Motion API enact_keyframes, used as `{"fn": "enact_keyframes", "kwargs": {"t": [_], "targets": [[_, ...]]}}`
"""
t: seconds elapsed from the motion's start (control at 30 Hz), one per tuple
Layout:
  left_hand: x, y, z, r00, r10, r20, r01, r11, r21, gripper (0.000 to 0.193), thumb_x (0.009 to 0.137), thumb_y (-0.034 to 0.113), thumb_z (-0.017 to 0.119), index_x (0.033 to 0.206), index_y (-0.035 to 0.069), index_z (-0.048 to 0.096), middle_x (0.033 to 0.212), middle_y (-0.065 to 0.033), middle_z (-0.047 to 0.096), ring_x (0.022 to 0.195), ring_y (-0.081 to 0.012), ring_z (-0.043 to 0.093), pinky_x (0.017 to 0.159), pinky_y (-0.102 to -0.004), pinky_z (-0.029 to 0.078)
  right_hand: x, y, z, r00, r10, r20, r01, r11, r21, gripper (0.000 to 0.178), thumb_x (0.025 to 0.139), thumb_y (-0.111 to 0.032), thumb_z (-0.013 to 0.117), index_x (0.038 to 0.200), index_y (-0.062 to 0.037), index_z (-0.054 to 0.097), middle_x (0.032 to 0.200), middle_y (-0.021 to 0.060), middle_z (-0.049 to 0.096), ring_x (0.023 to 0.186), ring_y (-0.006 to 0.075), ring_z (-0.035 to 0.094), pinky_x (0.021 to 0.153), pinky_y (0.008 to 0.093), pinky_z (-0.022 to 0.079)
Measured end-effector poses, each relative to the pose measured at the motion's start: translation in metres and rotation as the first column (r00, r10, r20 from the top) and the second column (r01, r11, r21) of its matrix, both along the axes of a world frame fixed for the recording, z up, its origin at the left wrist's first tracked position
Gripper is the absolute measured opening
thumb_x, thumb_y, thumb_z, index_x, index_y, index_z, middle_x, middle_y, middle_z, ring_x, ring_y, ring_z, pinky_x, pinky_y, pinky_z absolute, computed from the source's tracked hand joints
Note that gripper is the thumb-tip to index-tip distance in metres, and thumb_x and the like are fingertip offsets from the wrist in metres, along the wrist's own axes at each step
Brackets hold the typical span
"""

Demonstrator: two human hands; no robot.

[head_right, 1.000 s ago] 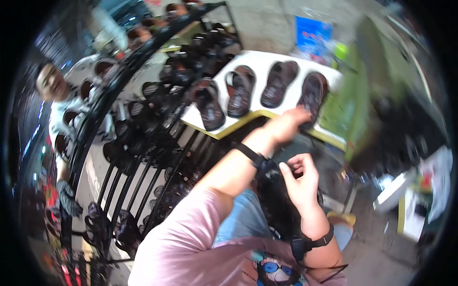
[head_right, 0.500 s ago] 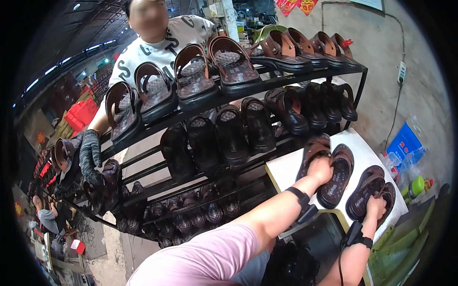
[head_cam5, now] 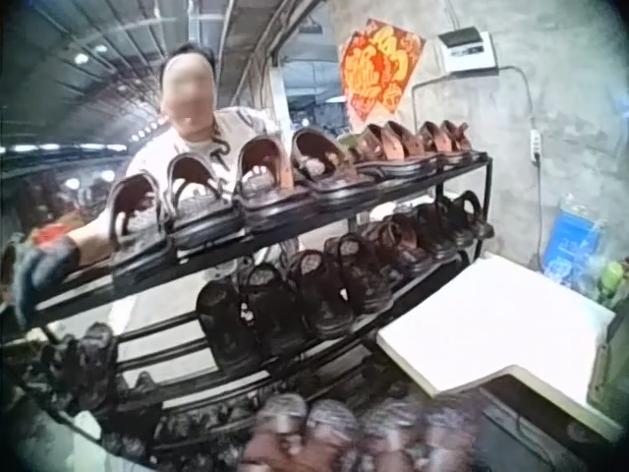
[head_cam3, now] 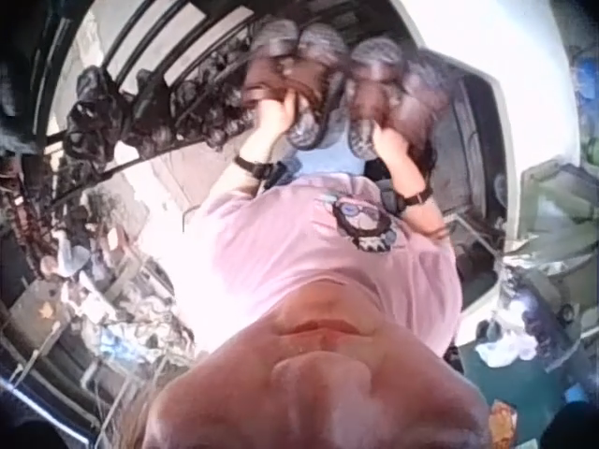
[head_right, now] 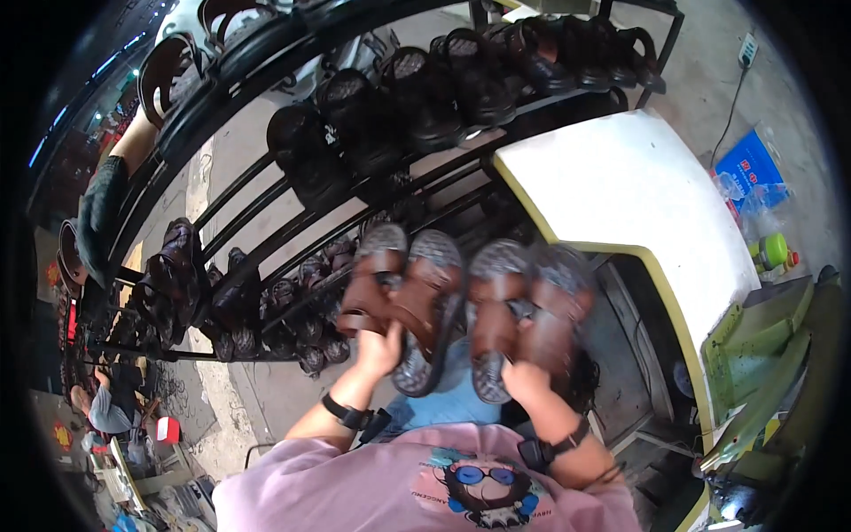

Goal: Attaching and pressing soles onto shoes using a manufacturing machine.

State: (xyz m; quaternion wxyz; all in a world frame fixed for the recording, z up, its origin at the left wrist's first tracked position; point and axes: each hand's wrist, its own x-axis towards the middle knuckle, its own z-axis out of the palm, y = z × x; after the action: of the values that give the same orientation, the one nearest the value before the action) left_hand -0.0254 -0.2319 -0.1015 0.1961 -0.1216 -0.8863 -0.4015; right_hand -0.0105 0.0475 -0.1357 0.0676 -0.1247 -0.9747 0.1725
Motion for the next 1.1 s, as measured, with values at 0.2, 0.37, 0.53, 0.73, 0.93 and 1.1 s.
{"fn": "enact_keyframes", "kwargs": {"t": [0.2,0.37,0.53,0.73,0.93,1.1], "targets": [[-0.074,-0.079,-0.014,0.871,0.445,0.208,-0.446,0.894,-0.045,0.032,0.09,0.021,0.053,0.105,-0.007,0.059,0.097,-0.0288,0.06,0.094,-0.0422,0.058,0.082,-0.0468,0.045,-0.126,-0.092,-0.017,0.906,0.322,-0.273,-0.351,0.934,-0.063,0.05,0.087,-0.037,0.055,0.081,0.0132,0.056,0.097,0.0341,0.054,0.107,0.0467,0.045,0.103,0.0536,0.024],[-0.19,-0.081,-0.078,0.874,0.408,0.264,-0.13,0.72,-0.682,0.043,0.093,0.033,0.041,0.114,-0.001,0.057,0.109,-0.0263,0.059,0.101,-0.0357,0.059,0.087,-0.0451,0.046,-0.263,-0.106,0.016,0.988,0.151,-0.007,-0.151,0.988,0.024,0.044,0.081,-0.033,0.061,0.11,-0.0004,0.058,0.118,0.023,0.053,0.12,0.0377,0.041,0.103,0.0465,0.028],[-0.242,-0.006,-0.105,0.879,0.445,0.173,-0.369,0.862,-0.347,0.057,0.091,0.046,0.036,0.131,0.007,0.046,0.135,-0.0177,0.044,0.126,-0.0316,0.04,0.106,-0.0415,0.03,-0.312,-0.06,-0.045,0.908,0.389,0.154,-0.397,0.917,0.028,0.053,0.085,-0.033,0.051,0.128,-0.0003,0.047,0.131,0.0235,0.045,0.12,0.036,0.045,0.105,0.0405,0.033],[-0.106,0.018,0.032,0.972,-0.17,0.16,0.108,0.936,0.335,0.03,0.086,0.026,0.059,0.1,0.0,0.065,0.095,-0.0181,0.065,0.101,-0.0354,0.057,0.09,-0.0405,0.044,-0.182,-0.063,0.01,0.848,0.29,-0.444,-0.4,0.9,-0.175,0.068,0.077,-0.017,0.064,0.136,-0.0025,0.033,0.141,0.0211,0.031,0.128,0.04,0.032,0.107,0.0473,0.025],[-0.041,-0.026,0.272,0.503,-0.588,-0.633,0.862,0.396,0.318,0.019,0.087,0.02,0.055,0.084,0.005,0.066,0.082,-0.0082,0.058,0.081,-0.0272,0.054,0.073,-0.0396,0.043,-0.118,-0.082,0.024,0.918,0.089,-0.386,-0.304,0.782,-0.544,0.064,0.076,-0.009,0.068,0.132,-0.003,0.038,0.132,0.0193,0.042,0.109,0.0323,0.052,0.094,0.0394,0.042],[0.054,0.02,0.347,0.523,-0.378,-0.764,0.847,0.126,0.517,0.026,0.091,0.023,0.051,0.073,0.005,0.058,0.074,-0.0104,0.053,0.075,-0.0275,0.053,0.07,-0.0387,0.043,-0.11,-0.103,0.09,0.883,0.018,-0.47,-0.4,0.553,-0.731,0.053,0.078,-0.006,0.066,0.126,-0.0016,0.042,0.118,0.0158,0.054,0.088,0.0187,0.059,0.079,0.0297,0.048]]}}
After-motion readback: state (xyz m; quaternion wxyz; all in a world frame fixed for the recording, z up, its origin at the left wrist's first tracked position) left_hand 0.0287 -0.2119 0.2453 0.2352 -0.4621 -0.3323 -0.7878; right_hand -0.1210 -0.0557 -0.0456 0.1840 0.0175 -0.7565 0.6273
